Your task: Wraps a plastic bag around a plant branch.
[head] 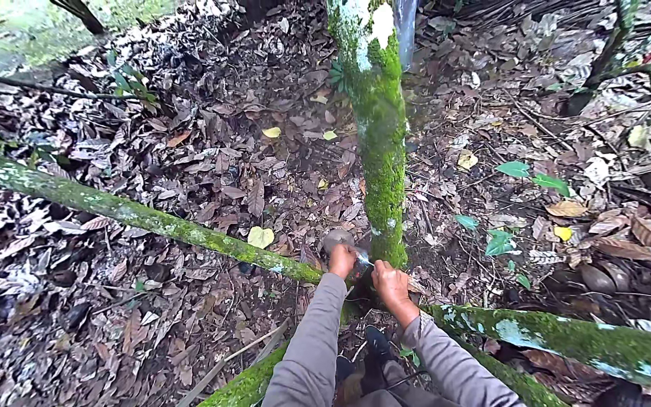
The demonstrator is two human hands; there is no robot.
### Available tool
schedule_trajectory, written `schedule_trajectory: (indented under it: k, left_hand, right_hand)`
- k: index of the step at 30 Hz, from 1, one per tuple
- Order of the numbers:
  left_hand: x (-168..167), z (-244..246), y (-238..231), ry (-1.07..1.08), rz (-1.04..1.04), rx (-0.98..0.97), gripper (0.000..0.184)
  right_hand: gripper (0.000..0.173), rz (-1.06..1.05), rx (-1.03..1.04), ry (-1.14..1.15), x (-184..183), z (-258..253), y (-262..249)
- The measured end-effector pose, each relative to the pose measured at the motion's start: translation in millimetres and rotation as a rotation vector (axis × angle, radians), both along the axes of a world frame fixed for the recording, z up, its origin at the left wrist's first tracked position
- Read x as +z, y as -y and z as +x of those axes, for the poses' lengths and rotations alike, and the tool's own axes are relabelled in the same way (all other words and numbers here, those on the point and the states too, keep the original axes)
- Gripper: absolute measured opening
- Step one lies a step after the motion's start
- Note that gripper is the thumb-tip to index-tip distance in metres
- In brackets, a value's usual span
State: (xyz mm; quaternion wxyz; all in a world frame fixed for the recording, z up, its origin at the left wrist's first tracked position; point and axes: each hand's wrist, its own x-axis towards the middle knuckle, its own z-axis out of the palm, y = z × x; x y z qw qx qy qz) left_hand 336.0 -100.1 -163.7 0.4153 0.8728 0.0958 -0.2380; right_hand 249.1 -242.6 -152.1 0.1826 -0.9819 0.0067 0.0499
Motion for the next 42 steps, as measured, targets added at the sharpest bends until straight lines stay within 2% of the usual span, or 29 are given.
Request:
schedule_trajectory:
  k: [3, 5, 10, 14, 17, 21, 25, 30, 33, 37, 40, 42]
  left_hand:
    - [-1, -5, 4, 0.061, 0.011, 0.06, 0.014]
    - [1, -11, 5, 0.118, -0.063, 0.074, 0.012]
    - [6, -29, 3, 0.241, -0.183, -0.004, 0.011]
    - [8, -40, 6, 0.122, -0.431, 0.009, 0.024]
    - [9, -42, 7, 0.073, -0.509, -0.004, 0.035]
    - [7, -42, 8, 0.069, -0.513, -0.041, 0.026]
    - [7, -42, 10, 0.083, -0.454, 0.007, 0.013]
    - [4, -41, 6, 0.037, -0.521, 0.108, 0.012]
    - [3, -41, 2, 0.005, -0.557, 0.101, 0.01]
    - [5, -42, -3, -0.036, -0.627, 0.149, 0.009]
    - [3, -43, -2, -0.053, -0.643, 0.181, 0.007]
    - [0, -42, -2, -0.042, -0.631, 0.196, 0.007]
  right_hand:
    - [0.027, 0.006, -0.005, 0.044, -2, -1, 0]
    - [0.027, 0.039, -0.024, 0.064, -4, -2, 2]
    - [0.028, 0.181, -0.071, 0.048, -1, -1, 5]
    - [0.03, 0.315, -0.125, -0.056, 3, 2, 5]
    - [0.03, 0.39, -0.148, -0.069, 3, 6, 3]
    - [0.03, 0.468, -0.175, -0.07, -1, 10, 0]
    - [0.031, 0.459, -0.111, -0.056, 0, 5, 5]
    - [0.032, 0.349, -0.018, 0.009, -6, -4, 8]
    - [0.029, 0.308, -0.022, 0.055, -11, -2, 4]
    - [0.032, 0.197, -0.084, -0.054, -2, 1, 1]
    - [0.03, 0.247, -0.08, 0.035, -9, -5, 3]
    - [0.037, 0.293, -0.044, 0.086, -14, -8, 3]
